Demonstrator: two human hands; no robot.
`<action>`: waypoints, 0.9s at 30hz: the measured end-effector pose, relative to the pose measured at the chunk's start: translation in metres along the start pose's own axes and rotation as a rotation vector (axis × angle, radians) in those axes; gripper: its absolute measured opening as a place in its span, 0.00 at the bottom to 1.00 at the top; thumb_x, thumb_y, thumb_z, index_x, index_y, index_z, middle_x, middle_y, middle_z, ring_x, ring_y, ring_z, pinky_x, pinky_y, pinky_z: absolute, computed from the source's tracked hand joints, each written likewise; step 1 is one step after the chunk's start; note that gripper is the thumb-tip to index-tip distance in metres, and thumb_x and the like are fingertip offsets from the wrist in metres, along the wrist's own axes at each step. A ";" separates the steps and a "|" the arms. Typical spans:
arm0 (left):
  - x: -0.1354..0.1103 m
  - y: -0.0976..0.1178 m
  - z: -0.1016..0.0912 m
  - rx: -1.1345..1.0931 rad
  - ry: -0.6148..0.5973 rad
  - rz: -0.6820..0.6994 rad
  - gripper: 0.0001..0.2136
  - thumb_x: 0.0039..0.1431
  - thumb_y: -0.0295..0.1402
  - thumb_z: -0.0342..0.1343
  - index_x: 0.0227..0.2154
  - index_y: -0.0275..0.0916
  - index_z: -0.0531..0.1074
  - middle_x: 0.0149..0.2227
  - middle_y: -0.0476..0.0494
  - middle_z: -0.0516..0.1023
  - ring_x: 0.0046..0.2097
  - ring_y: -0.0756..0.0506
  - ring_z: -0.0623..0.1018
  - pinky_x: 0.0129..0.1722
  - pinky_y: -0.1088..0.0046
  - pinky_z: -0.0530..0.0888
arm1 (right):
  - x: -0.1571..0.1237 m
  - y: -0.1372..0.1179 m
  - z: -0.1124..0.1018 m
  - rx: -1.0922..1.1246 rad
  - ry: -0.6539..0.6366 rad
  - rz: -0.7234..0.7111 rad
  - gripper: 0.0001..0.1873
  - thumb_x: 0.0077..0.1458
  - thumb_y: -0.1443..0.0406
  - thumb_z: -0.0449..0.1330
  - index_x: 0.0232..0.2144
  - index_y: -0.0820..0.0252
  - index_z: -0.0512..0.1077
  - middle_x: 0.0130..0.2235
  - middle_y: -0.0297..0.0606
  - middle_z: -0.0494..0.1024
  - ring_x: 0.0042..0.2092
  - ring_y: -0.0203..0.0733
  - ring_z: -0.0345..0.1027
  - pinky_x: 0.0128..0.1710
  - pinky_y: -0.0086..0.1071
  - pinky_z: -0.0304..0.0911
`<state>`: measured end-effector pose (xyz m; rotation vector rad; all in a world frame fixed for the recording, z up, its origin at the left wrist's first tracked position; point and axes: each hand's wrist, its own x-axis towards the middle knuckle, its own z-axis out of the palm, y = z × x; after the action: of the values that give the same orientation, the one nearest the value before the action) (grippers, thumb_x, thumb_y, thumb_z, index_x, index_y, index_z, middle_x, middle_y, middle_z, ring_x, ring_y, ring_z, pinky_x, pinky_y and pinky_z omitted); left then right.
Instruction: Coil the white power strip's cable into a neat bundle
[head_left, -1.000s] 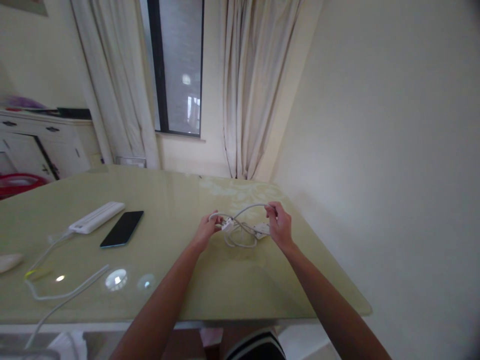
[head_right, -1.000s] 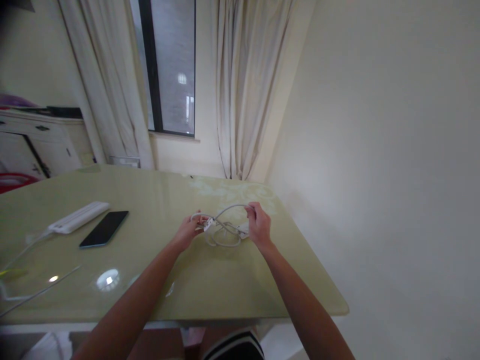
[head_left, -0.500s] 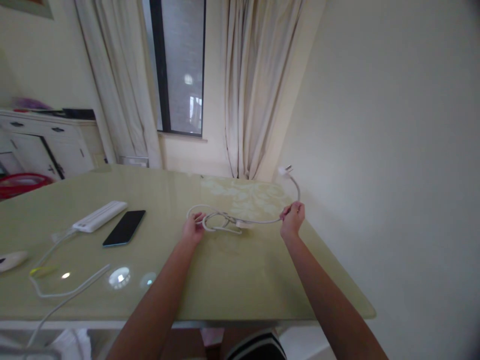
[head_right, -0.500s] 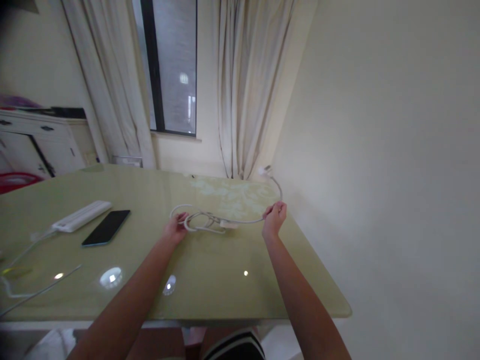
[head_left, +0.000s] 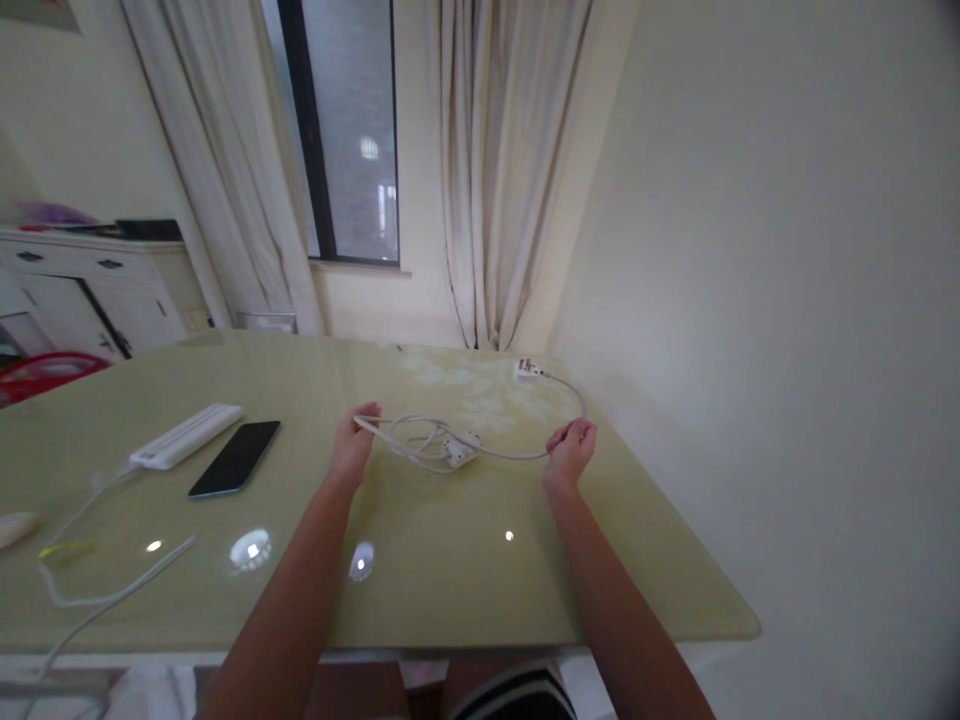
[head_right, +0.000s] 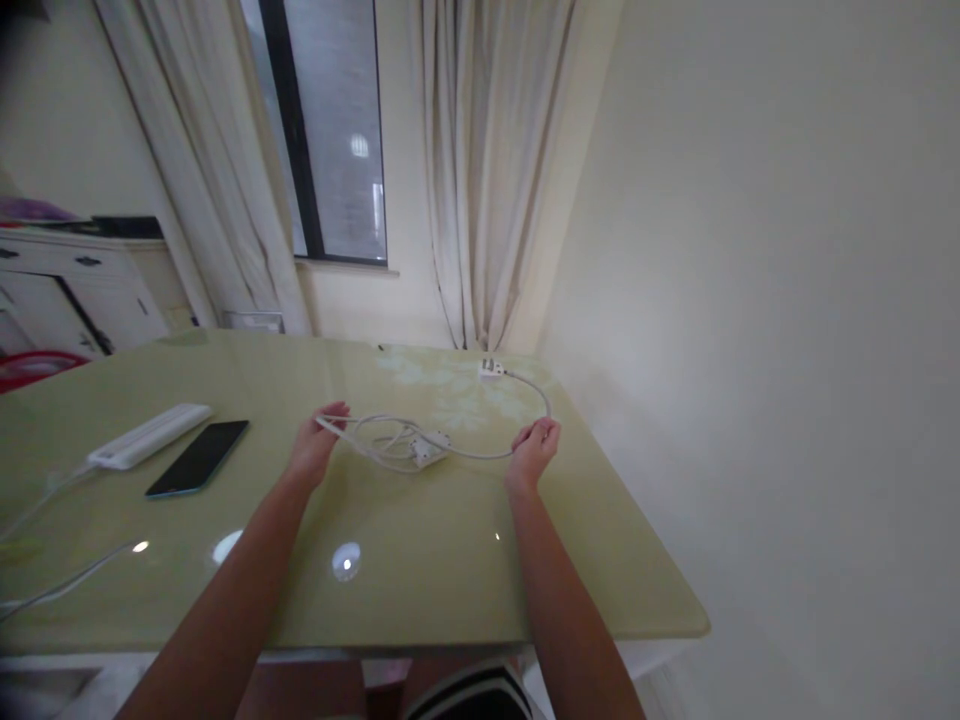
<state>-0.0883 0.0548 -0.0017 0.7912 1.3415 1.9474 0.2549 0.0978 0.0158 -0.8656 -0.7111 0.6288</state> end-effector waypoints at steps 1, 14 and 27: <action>0.001 0.003 -0.006 0.058 0.043 0.056 0.15 0.46 0.25 0.59 0.40 0.38 0.75 0.42 0.40 0.81 0.44 0.44 0.80 0.57 0.56 0.75 | 0.001 -0.002 0.000 -0.003 0.017 -0.011 0.24 0.63 0.42 0.54 0.33 0.53 0.56 0.19 0.18 0.57 0.17 0.28 0.49 0.15 0.22 0.48; -0.009 0.043 0.030 0.826 -0.749 0.316 0.06 0.41 0.31 0.69 0.21 0.45 0.77 0.22 0.47 0.78 0.25 0.43 0.75 0.30 0.71 0.70 | -0.003 -0.008 0.001 0.063 -0.020 -0.028 0.24 0.63 0.40 0.52 0.34 0.52 0.55 0.20 0.19 0.61 0.18 0.30 0.51 0.17 0.23 0.48; -0.027 0.046 0.017 0.440 -0.553 0.069 0.15 0.62 0.45 0.57 0.44 0.40 0.78 0.33 0.44 0.83 0.21 0.50 0.63 0.21 0.76 0.60 | -0.004 -0.015 -0.001 0.344 -0.450 0.260 0.29 0.50 0.43 0.68 0.26 0.55 0.58 0.19 0.20 0.55 0.22 0.30 0.52 0.29 0.29 0.61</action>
<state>-0.0666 0.0302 0.0439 1.4745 1.4043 1.3319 0.2559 0.0868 0.0267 -0.5000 -0.8657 1.1653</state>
